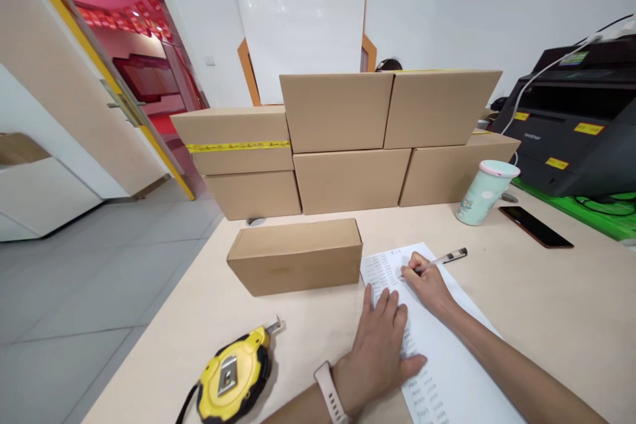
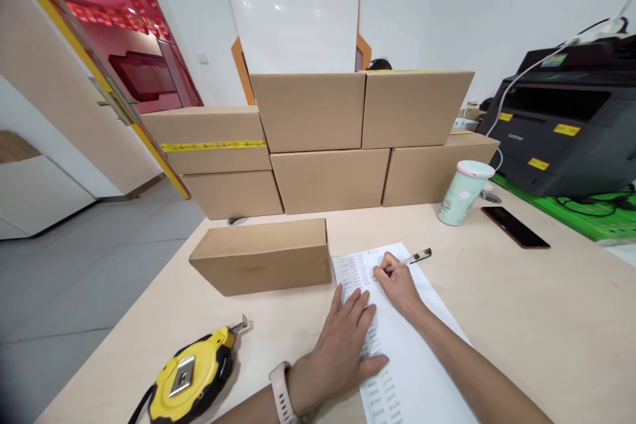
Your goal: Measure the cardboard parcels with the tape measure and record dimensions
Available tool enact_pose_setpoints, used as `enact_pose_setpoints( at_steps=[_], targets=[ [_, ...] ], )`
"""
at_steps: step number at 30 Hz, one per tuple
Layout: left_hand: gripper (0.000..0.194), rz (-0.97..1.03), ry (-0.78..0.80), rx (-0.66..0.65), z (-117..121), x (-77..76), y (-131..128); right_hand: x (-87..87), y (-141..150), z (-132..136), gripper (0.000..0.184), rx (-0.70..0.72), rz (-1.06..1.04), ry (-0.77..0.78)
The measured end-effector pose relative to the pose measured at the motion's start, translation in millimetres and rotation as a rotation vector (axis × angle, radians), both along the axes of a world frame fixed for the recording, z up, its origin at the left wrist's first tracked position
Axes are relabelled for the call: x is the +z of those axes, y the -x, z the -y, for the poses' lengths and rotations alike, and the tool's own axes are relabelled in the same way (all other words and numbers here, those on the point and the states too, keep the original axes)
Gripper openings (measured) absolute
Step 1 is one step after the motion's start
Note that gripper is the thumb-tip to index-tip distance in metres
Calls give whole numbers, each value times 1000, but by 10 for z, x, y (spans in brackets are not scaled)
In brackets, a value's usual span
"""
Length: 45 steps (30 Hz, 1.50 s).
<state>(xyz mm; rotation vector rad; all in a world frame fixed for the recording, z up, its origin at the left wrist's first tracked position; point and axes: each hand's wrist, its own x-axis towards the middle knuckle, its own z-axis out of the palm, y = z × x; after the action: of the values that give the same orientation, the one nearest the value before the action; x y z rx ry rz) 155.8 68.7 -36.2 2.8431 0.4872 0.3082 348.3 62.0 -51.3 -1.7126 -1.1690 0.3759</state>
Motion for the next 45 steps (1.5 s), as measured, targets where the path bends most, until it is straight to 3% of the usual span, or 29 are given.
enact_pose_setpoints(
  at_steps=[3,6,10,14,16,19,23,26,29,31,34,37,41,43,45],
  targets=[
    [73,16,1,0,-1,-11,14,35,-95,37,18,40,72,-5],
    [72,22,9,0,-2,-19,19,52,-241,83,13,184,319,-48],
    [70,8,34,11,31,24,8,-10,-390,94,34,275,542,-96],
    [65,10,27,40,141,211,154,-96,-432,80,45,185,533,-114],
    [66,35,-11,61,177,347,396,-99,-458,83,42,66,511,-102],
    [59,96,-89,168,113,501,1022,22,-539,110,39,-110,510,-114],
    [59,209,-122,588,-131,452,2022,493,-568,294,35,-332,476,-223],
    [78,276,178,737,-253,312,2460,902,-310,627,28,-366,422,-310],
    [87,338,432,739,-276,228,2499,1037,244,1010,21,-202,305,-293],
    [85,366,439,724,-258,211,2406,913,706,1198,19,-27,208,-274],
    [77,411,405,755,-163,213,2281,543,1362,1354,24,182,47,-166],
    [76,410,424,745,97,242,2245,248,1827,1432,31,251,-103,-82],
    [78,438,579,492,637,285,2220,223,2091,1494,43,292,-305,-24],
    [77,429,666,354,860,279,2196,292,2109,1514,37,386,-334,-40],
    [69,455,725,351,995,259,2186,341,2089,1525,29,458,-327,-59]
  ],
)
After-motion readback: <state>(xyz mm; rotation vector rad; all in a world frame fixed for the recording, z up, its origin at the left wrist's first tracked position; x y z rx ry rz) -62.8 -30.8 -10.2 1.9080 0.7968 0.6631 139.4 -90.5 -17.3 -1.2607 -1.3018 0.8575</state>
